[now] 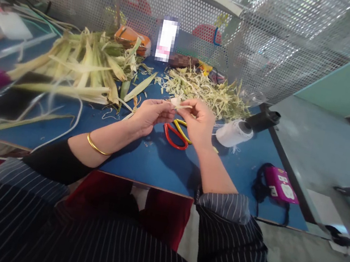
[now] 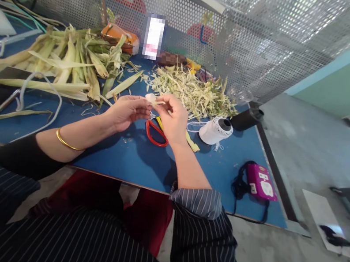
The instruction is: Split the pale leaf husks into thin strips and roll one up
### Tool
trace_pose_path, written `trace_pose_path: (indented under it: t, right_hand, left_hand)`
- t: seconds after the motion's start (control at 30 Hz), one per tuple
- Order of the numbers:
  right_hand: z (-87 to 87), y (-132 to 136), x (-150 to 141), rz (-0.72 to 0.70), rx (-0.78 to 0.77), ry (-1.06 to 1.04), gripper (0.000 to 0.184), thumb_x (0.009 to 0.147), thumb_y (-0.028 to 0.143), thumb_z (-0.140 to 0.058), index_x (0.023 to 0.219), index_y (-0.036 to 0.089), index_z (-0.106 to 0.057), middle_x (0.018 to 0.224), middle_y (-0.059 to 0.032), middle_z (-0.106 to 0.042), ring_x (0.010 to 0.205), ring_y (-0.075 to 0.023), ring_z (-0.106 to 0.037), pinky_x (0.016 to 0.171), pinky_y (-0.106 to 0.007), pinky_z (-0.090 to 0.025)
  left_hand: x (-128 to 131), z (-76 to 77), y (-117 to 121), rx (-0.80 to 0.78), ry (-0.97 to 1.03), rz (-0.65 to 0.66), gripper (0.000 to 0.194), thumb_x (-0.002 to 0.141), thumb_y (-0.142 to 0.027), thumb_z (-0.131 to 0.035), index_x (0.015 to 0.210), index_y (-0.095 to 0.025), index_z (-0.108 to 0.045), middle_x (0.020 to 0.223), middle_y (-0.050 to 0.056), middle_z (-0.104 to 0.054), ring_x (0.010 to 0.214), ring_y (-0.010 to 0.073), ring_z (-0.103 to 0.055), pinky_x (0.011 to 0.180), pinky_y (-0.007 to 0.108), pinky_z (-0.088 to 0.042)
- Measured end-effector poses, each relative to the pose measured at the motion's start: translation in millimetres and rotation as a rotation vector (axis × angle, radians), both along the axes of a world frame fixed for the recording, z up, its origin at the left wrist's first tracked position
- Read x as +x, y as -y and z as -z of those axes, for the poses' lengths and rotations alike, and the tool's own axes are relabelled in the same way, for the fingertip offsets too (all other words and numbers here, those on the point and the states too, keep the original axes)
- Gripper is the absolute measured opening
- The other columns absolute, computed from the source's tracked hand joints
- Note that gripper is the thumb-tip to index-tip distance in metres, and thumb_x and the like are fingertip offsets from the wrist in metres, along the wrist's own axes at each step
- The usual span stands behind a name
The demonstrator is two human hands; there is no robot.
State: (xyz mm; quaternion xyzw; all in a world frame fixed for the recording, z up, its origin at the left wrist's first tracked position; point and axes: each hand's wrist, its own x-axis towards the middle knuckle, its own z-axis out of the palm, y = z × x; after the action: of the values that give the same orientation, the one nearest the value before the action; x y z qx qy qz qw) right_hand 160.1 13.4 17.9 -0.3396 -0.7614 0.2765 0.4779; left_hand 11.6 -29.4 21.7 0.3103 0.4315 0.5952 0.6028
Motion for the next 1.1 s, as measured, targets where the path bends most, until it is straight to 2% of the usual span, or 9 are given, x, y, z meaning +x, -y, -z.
trace_pose_path:
  t: [0.1,0.2,0.53,0.73,0.97,1.1]
  right_hand:
    - [0.9,0.5,0.6,0.034,0.130,0.059,0.002,0.081,0.022,-0.062,0.080,0.023,-0.061,0.085,0.0009,-0.065,0.079,-0.0144,-0.060,0.077,-0.032,-0.049]
    - [3.2,-1.2,1.7,0.039,0.173,0.061,0.004,0.082,0.022,-0.062,0.078,0.023,-0.063,0.082,0.0015,-0.065,0.078,-0.0141,-0.061,0.076,-0.032,-0.048]
    - [2.7,1.6,-0.2,0.049,0.057,0.011,0.002,0.081,0.022,-0.062,0.079,0.022,-0.060,0.079,0.0022,-0.066,0.070,-0.0123,-0.061,0.071,-0.030,-0.049]
    - [2.4,-0.4,-1.4,0.075,-0.052,-0.060,0.016,0.076,0.027,-0.068,0.084,0.021,-0.055,0.077,0.0020,-0.061,0.068,-0.0114,-0.059,0.067,-0.029,-0.049]
    - [3.2,-3.0,-2.0,0.025,-0.209,-0.132,0.021,0.074,0.027,-0.068,0.086,0.022,-0.051,0.070,0.0035,-0.061,0.063,-0.0128,-0.061,0.063,-0.029,-0.050]
    - [-0.1,-0.8,-1.3,0.038,-0.117,-0.092,0.015,0.074,0.023,-0.068,0.082,0.021,-0.055,0.074,0.0028,-0.063,0.065,-0.0114,-0.059,0.067,-0.028,-0.049]
  left_hand:
    - [-0.1,1.1,0.5,-0.010,0.030,0.023,0.005,0.069,-0.015,-0.067,0.072,-0.011,-0.065,0.065,0.003,-0.065,0.061,0.0105,-0.063,0.070,0.027,-0.055]
    - [-0.6,2.2,0.9,-0.009,0.033,0.041,0.006,0.068,-0.013,-0.067,0.073,-0.010,-0.066,0.067,0.004,-0.067,0.062,0.0112,-0.064,0.071,0.027,-0.055]
    - [3.0,2.8,2.5,0.185,-0.207,-0.071,0.012,0.069,-0.023,-0.071,0.073,-0.013,-0.065,0.070,0.004,-0.070,0.064,0.0117,-0.064,0.070,0.026,-0.054]
    - [4.6,1.9,3.7,0.225,-0.283,-0.072,0.012,0.068,-0.022,-0.071,0.074,-0.012,-0.068,0.072,0.005,-0.070,0.066,0.0122,-0.065,0.071,0.026,-0.053]
    - [0.6,2.8,0.6,0.124,-0.175,-0.020,0.017,0.066,-0.025,-0.075,0.073,-0.012,-0.067,0.069,0.004,-0.069,0.060,0.0104,-0.063,0.067,0.025,-0.054]
    - [-2.3,5.9,-2.1,0.033,-0.056,0.006,0.018,0.066,-0.025,-0.076,0.073,-0.011,-0.067,0.069,0.004,-0.068,0.059,0.0091,-0.062,0.066,0.024,-0.054]
